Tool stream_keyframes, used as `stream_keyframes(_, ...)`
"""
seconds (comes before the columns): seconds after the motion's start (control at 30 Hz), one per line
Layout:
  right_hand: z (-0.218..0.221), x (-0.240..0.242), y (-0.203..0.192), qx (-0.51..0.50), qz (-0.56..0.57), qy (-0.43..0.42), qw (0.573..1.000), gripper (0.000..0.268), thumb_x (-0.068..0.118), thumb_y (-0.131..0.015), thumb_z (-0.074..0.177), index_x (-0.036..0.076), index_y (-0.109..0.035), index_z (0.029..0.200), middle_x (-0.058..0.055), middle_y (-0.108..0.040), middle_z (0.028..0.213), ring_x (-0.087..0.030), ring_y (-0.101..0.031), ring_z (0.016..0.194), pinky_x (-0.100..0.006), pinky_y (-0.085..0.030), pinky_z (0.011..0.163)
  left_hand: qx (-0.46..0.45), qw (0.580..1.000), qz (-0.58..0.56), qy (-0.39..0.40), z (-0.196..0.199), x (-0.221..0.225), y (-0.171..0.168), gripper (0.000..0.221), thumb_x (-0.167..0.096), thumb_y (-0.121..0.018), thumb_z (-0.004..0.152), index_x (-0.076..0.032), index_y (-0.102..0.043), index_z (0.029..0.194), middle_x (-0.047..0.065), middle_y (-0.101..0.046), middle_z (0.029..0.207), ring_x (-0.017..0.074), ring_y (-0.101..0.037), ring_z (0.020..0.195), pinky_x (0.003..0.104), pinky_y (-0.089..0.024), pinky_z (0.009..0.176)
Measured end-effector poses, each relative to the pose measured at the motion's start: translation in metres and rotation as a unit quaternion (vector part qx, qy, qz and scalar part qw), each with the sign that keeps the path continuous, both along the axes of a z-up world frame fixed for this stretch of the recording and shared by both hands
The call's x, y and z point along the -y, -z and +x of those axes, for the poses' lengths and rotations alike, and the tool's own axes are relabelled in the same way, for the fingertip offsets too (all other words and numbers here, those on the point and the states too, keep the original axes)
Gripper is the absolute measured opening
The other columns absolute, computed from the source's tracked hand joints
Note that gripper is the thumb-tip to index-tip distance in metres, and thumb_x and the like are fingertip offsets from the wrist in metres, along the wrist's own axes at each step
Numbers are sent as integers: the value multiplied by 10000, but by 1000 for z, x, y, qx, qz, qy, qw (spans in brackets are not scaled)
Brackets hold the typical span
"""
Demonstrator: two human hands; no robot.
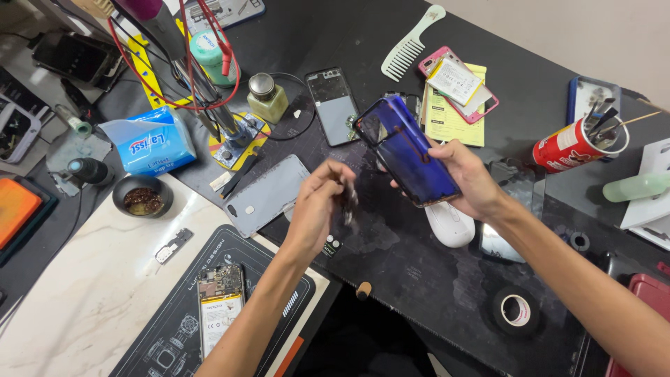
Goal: The person disassembles a mobile phone by removing the back panel and internal components, then places a new battery into the phone frame and reconnects the internal parts.
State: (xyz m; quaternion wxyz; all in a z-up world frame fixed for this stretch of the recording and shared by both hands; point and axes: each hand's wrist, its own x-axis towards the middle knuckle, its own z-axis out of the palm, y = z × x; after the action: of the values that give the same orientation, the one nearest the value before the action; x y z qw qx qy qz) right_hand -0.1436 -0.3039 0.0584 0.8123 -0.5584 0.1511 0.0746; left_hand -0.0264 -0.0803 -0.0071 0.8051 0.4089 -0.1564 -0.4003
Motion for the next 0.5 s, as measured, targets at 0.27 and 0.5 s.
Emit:
stream_keyframes(0.27,-7,-19,9,-62,-143,-11,988,622,433,-414,978,217,-364,1559,-173,-670,1134,-197,-619,907,-341,-500,709,-141,988,46,35,-16,10,1,382,-415,-516,998,-37,-565,973,15,-508,752,116,-459,648,274,-361,565)
stream_keyframes(0.5,-22,-61,17,85,-362,-40,928,599,344,-575,995,55,-372,1480,-138,-577,1287,-202,-612,1178,-358,-481,1008,-83,993,84,21,-19,19,1,405,-485,-492,1044,-91,-582,1025,-33,-476,726,97,-433,638,278,-368,580)
